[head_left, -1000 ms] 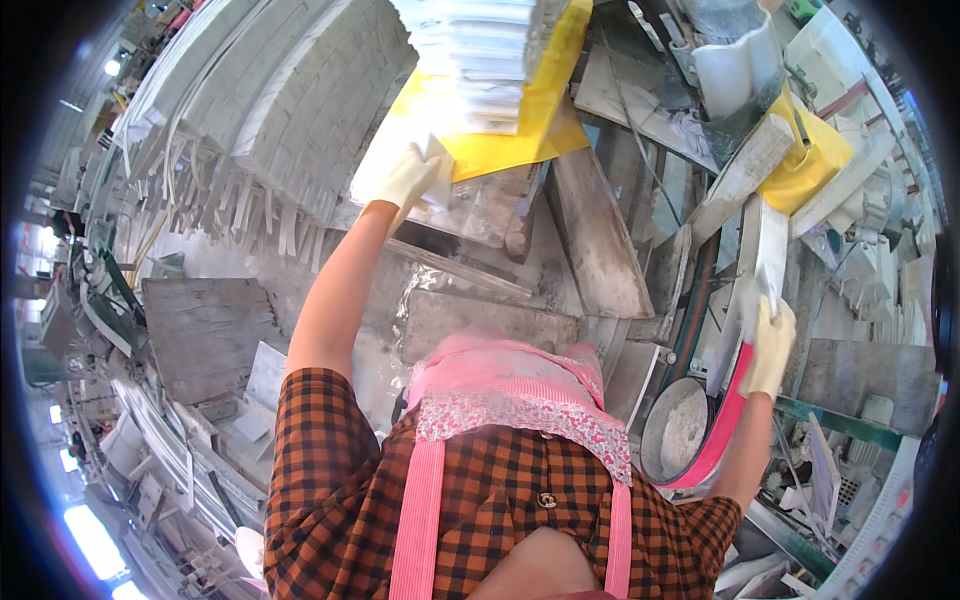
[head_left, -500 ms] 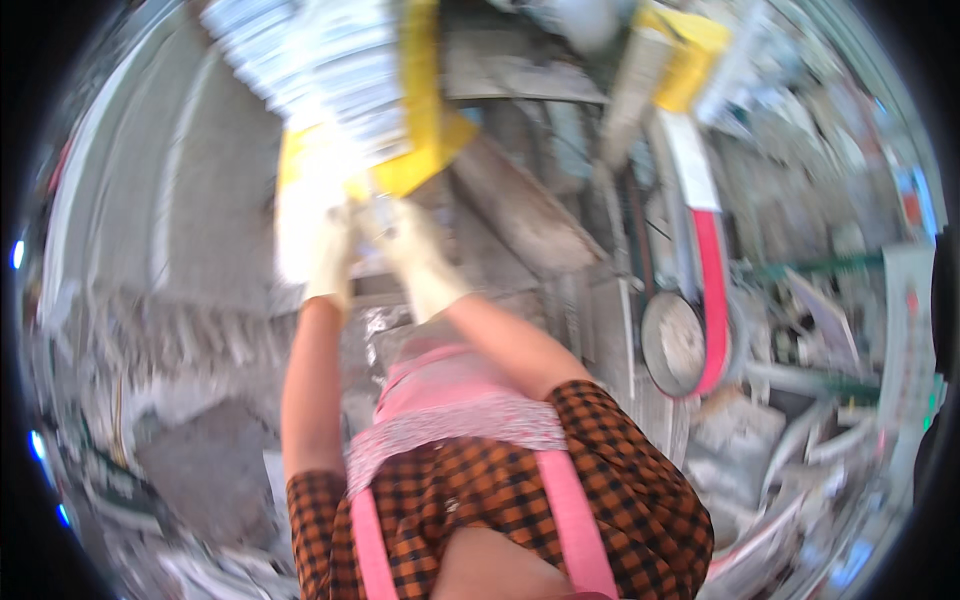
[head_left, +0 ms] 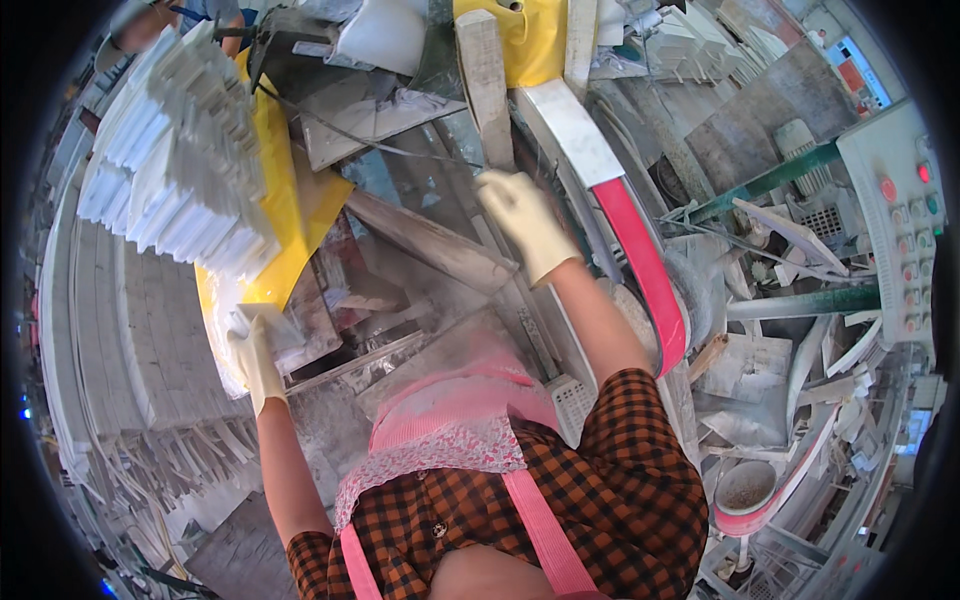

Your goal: The person repeatedly picks up white rectangular boards from a conveyor belt and stacks them into a large bundle. The person wears gloves and an apron while performing the task in a factory setting.

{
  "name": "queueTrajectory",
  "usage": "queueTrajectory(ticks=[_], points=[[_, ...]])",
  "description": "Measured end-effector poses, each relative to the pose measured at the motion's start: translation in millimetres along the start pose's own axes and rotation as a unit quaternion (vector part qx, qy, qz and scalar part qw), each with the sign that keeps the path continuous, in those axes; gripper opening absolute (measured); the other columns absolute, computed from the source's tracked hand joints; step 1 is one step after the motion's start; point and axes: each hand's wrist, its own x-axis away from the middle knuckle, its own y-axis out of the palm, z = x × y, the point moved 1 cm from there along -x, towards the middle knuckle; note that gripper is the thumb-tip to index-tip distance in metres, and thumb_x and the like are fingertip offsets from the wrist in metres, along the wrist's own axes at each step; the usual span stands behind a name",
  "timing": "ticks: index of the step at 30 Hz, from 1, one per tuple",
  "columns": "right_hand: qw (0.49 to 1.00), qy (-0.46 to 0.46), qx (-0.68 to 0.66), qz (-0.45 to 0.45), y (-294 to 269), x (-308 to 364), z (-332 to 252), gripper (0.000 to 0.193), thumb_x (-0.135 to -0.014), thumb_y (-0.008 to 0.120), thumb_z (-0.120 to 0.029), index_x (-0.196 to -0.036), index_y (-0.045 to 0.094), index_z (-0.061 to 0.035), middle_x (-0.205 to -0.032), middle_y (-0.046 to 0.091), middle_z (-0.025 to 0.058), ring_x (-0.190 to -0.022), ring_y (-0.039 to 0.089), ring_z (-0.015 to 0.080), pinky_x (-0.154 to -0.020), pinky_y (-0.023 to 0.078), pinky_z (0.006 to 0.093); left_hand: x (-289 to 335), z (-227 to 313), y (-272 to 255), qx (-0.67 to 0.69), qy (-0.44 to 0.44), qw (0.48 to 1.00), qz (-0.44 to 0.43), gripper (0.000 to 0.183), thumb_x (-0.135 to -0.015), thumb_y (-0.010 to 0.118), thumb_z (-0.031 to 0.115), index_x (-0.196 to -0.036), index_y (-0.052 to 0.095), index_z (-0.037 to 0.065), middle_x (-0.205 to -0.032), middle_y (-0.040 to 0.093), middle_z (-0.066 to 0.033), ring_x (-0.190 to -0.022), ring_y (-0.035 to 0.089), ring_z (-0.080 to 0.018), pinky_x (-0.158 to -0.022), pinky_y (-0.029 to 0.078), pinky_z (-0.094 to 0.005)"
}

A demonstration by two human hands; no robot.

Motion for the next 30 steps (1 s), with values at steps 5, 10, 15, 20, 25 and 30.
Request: queueTrajectory(ticks=[5, 10, 15, 20, 25, 30], points=[[0.954, -0.081, 0.261, 0.119, -94.3, -65.4, 104.8, 0.041, -0.097, 0.062, -0.035, -0.121, 0.068, -0.0034, -0.120, 0.069, 0.0164, -0.113, 0.062, 0.0359, -0.099, 0.046, 0.0450, 2.3, 3.1, 0.5, 0.011, -0.033, 0.999, -0.012, 0.077, -0.088, 0.071, 0.035, -0.145, 0.046, -0.009, -0.125, 0.064, -0.0238, -0.104, 0.066, -0.0285, -0.088, 0.053, -0.0392], [0.926, -0.044, 0.371, 0.048, -91.1, -125.8, 151.4, 0.047, -0.093, 0.065, -0.042, -0.124, 0.065, -0.0072, -0.126, 0.062, 0.0124, -0.124, 0.054, 0.0289, -0.102, 0.041, 0.0432, -12.1, -20.0, 1.5, 0.018, -0.043, 0.999, 0.026, 0.084, -0.086, 0.072, 0.038, -0.150, 0.042, -0.008, -0.135, 0.060, -0.0238, -0.116, 0.063, -0.0304, -0.096, 0.051, -0.0376], [0.913, -0.041, 0.400, 0.064, -49.9, -172.1, 164.8, 0.057, -0.091, 0.064, -0.049, -0.132, 0.063, -0.0086, -0.137, 0.059, 0.0132, -0.130, 0.050, 0.0323, -0.110, 0.035, 0.0476, -31.4, -40.6, -2.4, -0.032, -0.046, 0.998, 0.018, 0.084, -0.087, 0.073, 0.038, -0.150, 0.041, -0.008, -0.137, 0.058, -0.0233, -0.117, 0.062, -0.0290, -0.098, 0.050, -0.0360], [0.914, 0.005, 0.403, 0.040, -33.9, -172.8, 173.7, 0.068, -0.095, 0.059, -0.053, -0.147, 0.053, -0.0095, -0.159, 0.043, 0.0164, -0.147, 0.037, 0.0355, -0.123, 0.021, 0.0489, -29.2, -45.4, -4.2, 0.018, -0.051, 0.998, 0.031, 0.085, -0.088, 0.073, 0.036, -0.152, 0.038, -0.007, -0.135, 0.060, -0.0203, -0.113, 0.062, -0.0258, -0.095, 0.050, -0.0353], [0.919, -0.005, 0.393, 0.018, -46.7, -138.2, 173.2, 0.074, -0.099, 0.053, -0.054, -0.156, 0.041, -0.0089, -0.161, 0.040, 0.0170, -0.151, 0.034, 0.0331, -0.126, 0.017, 0.0489, -20.3, -28.8, -1.0, 0.024, -0.054, 0.998, 0.028, 0.082, -0.090, 0.072, 0.033, -0.152, 0.038, -0.007, -0.132, 0.061, -0.0186, -0.110, 0.062, -0.0245, -0.093, 0.050, -0.0353], [0.915, 0.018, 0.402, -0.029, -73.2, -78.3, 153.1, 0.072, -0.101, 0.051, -0.051, -0.157, 0.038, -0.0076, -0.163, 0.036, 0.0181, -0.152, 0.031, 0.0341, -0.127, 0.016, 0.0474, 3.3, -1.5, 3.0, 0.048, -0.032, 0.998, -0.002, 0.067, -0.092, 0.068, 0.031, -0.144, 0.047, -0.006, -0.125, 0.063, -0.0168, -0.105, 0.062, -0.0238, -0.091, 0.050, -0.0371]])
